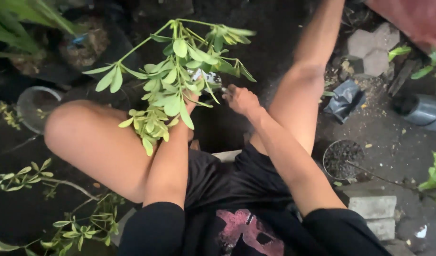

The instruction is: A person uses a hand trowel and their hands to transplant a small plant from a nursery pot into the soil.

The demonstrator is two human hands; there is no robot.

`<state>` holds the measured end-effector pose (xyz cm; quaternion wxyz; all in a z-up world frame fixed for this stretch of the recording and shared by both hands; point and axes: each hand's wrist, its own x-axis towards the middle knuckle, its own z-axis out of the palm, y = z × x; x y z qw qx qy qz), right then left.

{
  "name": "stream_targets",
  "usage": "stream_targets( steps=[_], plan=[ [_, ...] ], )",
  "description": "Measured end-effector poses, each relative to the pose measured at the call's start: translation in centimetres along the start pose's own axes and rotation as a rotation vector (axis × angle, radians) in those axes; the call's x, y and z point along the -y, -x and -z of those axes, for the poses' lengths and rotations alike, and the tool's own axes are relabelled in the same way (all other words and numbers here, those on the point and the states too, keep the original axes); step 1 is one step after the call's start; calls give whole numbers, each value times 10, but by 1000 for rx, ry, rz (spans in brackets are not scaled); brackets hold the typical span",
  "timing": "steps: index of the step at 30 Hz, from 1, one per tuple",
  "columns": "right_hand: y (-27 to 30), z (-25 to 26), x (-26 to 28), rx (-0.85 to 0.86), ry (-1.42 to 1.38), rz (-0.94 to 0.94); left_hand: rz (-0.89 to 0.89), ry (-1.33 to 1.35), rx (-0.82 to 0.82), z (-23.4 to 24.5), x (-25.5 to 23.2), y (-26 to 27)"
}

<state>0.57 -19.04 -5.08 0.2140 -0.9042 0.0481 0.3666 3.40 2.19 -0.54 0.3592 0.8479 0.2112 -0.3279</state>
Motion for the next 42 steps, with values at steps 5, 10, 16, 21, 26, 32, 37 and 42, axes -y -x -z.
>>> stream_targets(
  steps=[5, 10, 16, 21, 26, 32, 37, 42],
  plan=[
    [-2, -6, -6, -69, -289, 4, -10, -56, 85, -2, -11, -8],
    [-43, -4, -41, -352, -448, -88, 34, -65, 137, -6, -7, -10],
    [-141, -73, -127, -307, -354, -423, 73, -55, 154, 14, -3, -18],
    [-128, -70, -98, -172, -429, -404, 104, -70, 186, 28, -11, -10],
    [-80, -31, -56, 208, -428, -270, 98, -74, 182, 35, -28, -6],
    [-97, -28, -50, 242, -713, -346, 131, 11, 162, 5, 8, -45],
    [-130, -64, -67, -39, -400, -293, 143, 160, 114, 7, -24, -18],
    [-106, -52, -59, -109, -448, -298, 79, 207, 61, 14, -14, -21]
  ],
)
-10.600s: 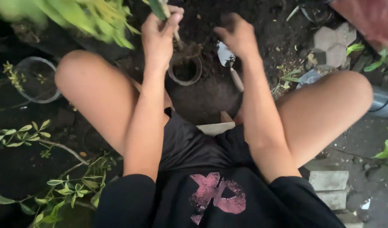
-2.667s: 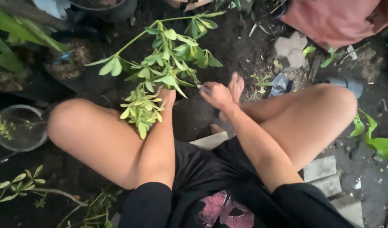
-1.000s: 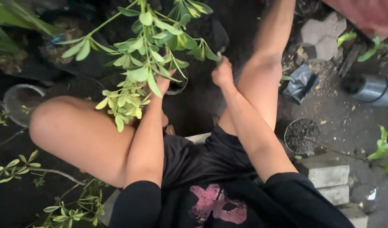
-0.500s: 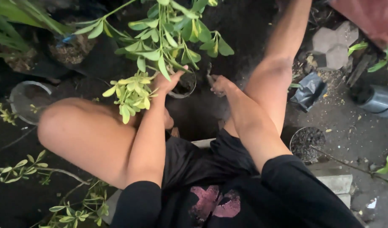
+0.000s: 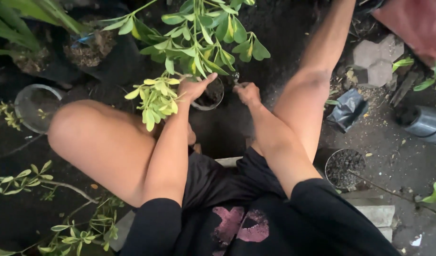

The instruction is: A person uses a hand trowel and their hands to transplant a small plant from a nursery pot into the soil.

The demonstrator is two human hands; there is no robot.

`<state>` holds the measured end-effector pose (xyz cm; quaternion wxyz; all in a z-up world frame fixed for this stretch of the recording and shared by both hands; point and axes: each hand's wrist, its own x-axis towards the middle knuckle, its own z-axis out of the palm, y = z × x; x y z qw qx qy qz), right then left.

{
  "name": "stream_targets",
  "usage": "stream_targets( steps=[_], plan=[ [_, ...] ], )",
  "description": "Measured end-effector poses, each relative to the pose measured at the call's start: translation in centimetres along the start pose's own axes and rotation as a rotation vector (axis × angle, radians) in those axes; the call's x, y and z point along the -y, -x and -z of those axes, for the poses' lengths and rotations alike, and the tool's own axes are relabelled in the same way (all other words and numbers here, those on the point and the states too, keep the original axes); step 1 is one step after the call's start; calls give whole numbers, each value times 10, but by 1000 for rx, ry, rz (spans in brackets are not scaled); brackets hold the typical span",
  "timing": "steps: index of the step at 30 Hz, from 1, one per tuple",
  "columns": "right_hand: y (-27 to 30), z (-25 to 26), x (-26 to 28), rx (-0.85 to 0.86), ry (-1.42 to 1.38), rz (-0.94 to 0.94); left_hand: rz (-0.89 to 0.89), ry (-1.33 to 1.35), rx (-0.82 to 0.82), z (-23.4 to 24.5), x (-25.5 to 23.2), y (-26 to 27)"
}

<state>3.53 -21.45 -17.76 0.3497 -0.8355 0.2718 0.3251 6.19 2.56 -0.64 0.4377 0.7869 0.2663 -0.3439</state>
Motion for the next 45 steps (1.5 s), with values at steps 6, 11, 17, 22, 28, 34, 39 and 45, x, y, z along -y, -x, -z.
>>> stream_targets(
  steps=[6, 11, 17, 22, 28, 34, 39, 45],
  plan=[
    [10, 28, 11, -10, -126, 106, -131, -62, 98, 12, -4, -6],
    [78, 96, 64, -53, 90, 166, -113, -68, 180, 19, 6, -23],
    [163, 168, 92, -9, 297, 334, -42, -74, 192, 22, 3, -42],
    [192, 189, 103, 207, 449, 340, -17, -148, 208, 39, -28, 9],
    [168, 139, 106, 505, 373, 386, -78, -195, 234, 20, -7, -26],
    [153, 124, 109, 627, 154, 364, -87, -219, 219, 18, 4, -35],
    [159, 161, 99, 671, 97, 344, -79, -187, 210, 21, 4, -34],
    [121, 186, 69, 264, 211, 271, -79, -191, 210, 25, -3, -14]
  ],
)
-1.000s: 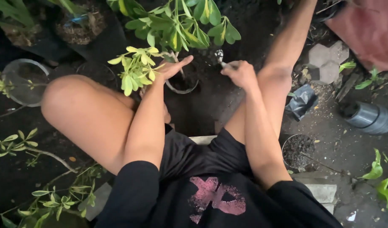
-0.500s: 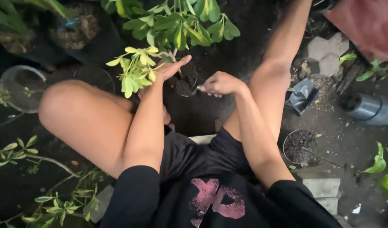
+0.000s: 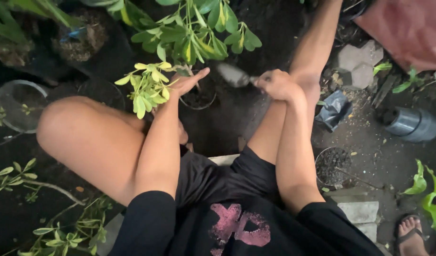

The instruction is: A person uses a hand trowel and their hands to transplant a small plant from a nursery pot into the soil.

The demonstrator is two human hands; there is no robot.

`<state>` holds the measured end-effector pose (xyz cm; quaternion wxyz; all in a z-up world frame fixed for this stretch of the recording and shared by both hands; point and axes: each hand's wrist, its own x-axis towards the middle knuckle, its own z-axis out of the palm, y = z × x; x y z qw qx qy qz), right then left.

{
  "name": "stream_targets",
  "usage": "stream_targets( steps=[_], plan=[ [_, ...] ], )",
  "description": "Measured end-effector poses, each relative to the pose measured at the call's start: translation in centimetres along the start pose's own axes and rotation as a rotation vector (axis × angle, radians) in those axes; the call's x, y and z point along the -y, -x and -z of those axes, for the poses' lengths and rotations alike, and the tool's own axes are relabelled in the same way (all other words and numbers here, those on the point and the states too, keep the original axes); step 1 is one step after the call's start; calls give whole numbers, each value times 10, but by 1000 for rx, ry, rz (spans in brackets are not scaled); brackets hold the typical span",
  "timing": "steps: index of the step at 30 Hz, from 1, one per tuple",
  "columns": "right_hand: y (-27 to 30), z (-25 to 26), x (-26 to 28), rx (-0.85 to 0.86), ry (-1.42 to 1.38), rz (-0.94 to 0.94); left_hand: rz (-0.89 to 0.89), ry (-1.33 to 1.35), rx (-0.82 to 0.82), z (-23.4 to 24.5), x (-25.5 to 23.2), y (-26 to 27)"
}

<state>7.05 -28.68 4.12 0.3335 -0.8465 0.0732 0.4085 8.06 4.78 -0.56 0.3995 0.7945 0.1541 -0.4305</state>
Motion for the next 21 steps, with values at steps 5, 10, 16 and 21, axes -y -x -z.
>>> stream_targets(
  steps=[5, 10, 16, 21],
  plan=[
    [-94, -51, -40, -396, 373, -170, 60, 16, -24, -8, 13, -16],
    [-280, -235, -277, -65, 721, -79, 88, 13, -24, -4, 0, 4],
    [-161, -174, -88, 87, 77, -148, 101, 73, -31, -8, 7, 3],
    [-209, -178, -93, -159, -465, -146, 70, 148, -93, -13, -7, 21]
  ],
)
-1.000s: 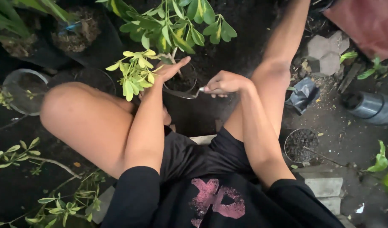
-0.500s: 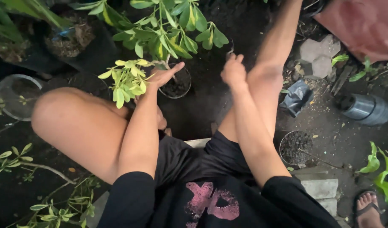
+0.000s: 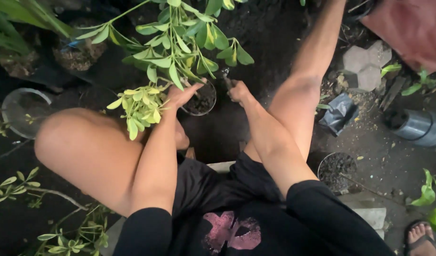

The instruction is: A person uses a hand trowel and their hands to transplant a small plant from a nursery pot into the soil.

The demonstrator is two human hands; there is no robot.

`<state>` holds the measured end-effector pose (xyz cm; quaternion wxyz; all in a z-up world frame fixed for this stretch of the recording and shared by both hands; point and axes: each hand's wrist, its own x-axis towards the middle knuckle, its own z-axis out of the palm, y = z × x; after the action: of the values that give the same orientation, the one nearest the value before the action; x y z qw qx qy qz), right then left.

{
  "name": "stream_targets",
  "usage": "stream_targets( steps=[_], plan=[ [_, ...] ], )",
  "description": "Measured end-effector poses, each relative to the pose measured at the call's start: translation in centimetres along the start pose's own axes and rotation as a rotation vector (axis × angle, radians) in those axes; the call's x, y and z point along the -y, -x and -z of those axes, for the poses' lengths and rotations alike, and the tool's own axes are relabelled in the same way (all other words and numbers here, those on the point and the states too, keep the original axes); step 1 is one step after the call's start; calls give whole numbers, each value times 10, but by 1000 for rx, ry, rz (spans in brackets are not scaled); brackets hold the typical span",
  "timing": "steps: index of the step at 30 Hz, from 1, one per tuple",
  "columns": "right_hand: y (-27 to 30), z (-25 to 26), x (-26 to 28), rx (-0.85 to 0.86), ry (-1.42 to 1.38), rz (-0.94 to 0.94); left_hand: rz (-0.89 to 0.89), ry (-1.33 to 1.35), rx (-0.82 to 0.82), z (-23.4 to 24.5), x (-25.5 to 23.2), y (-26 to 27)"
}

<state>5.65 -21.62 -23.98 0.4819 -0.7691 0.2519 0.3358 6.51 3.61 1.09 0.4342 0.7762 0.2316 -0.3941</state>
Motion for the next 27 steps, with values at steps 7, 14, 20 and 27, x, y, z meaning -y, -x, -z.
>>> stream_targets(
  steps=[7, 14, 20, 27],
  plan=[
    [-45, 2, -22, -106, 95, 21, 49, 23, -3, -1, -2, 1],
    [59, 29, 45, -97, -12, 55, 22, 26, 3, 3, 15, -24],
    [110, 67, 105, -111, -1, 138, -10, -37, 45, 6, 17, -26],
    [186, 115, 147, -203, 643, 208, -43, -41, 57, 2, 21, -37]
  ],
)
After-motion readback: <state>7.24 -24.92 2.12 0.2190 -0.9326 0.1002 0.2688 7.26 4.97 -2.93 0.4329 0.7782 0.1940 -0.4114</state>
